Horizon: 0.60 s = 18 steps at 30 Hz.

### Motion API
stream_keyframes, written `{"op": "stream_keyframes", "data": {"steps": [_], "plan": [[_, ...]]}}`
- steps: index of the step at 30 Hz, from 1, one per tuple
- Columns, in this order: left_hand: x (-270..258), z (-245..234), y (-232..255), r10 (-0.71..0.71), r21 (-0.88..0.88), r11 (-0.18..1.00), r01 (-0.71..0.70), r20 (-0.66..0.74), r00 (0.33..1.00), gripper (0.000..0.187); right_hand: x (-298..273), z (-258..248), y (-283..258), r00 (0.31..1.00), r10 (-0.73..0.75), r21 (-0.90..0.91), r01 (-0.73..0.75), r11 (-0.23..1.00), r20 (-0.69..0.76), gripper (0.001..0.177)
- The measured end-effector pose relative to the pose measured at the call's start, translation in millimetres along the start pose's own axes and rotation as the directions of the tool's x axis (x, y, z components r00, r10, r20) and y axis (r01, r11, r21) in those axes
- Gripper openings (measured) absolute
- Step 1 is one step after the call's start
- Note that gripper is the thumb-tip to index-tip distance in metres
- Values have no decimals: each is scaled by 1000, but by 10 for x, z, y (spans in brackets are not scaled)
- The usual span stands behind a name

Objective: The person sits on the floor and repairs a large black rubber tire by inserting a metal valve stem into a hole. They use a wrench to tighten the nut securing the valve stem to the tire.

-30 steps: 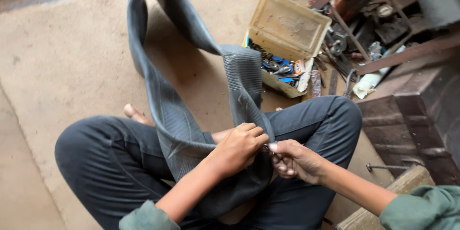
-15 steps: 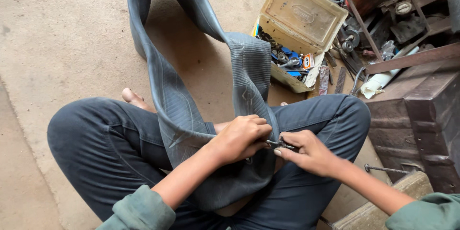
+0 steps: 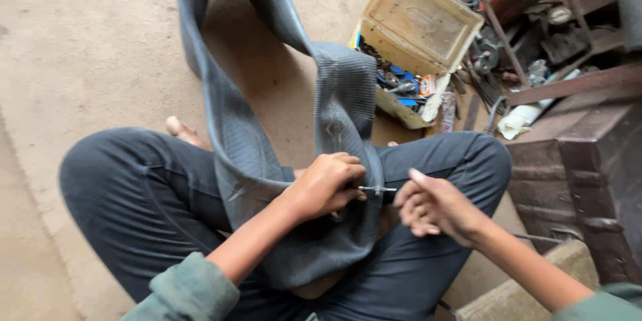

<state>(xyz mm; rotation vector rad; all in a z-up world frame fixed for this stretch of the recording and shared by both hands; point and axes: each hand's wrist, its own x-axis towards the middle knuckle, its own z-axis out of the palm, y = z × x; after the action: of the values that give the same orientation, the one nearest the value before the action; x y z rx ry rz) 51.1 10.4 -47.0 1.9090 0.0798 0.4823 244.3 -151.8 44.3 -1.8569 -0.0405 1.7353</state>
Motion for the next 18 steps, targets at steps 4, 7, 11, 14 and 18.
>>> {"op": "stream_keyframes", "data": {"steps": [4,7,11,14,18], "plan": [[-1,-16,37,7,13,1000,-7,15,1000,24,241,92,128,994,-1,-44,6,999,108,59],[-41,-24,78,9,39,999,-9,0,1000,22,322,189,139,998,24,-163,-15,987,53,45],[-33,-31,86,-6,37,999,5,24,1000,20,259,232,85,999,31,-128,-27,991,31,35],[-42,-34,58,-5,-36,999,3,-32,999,23,187,336,113,985,-164,-181,171,969,52,24],[-76,-82,7,-3,-129,992,1,-14,1000,25,55,362,-70,560,-691,-795,606,-34,457,15]]}}
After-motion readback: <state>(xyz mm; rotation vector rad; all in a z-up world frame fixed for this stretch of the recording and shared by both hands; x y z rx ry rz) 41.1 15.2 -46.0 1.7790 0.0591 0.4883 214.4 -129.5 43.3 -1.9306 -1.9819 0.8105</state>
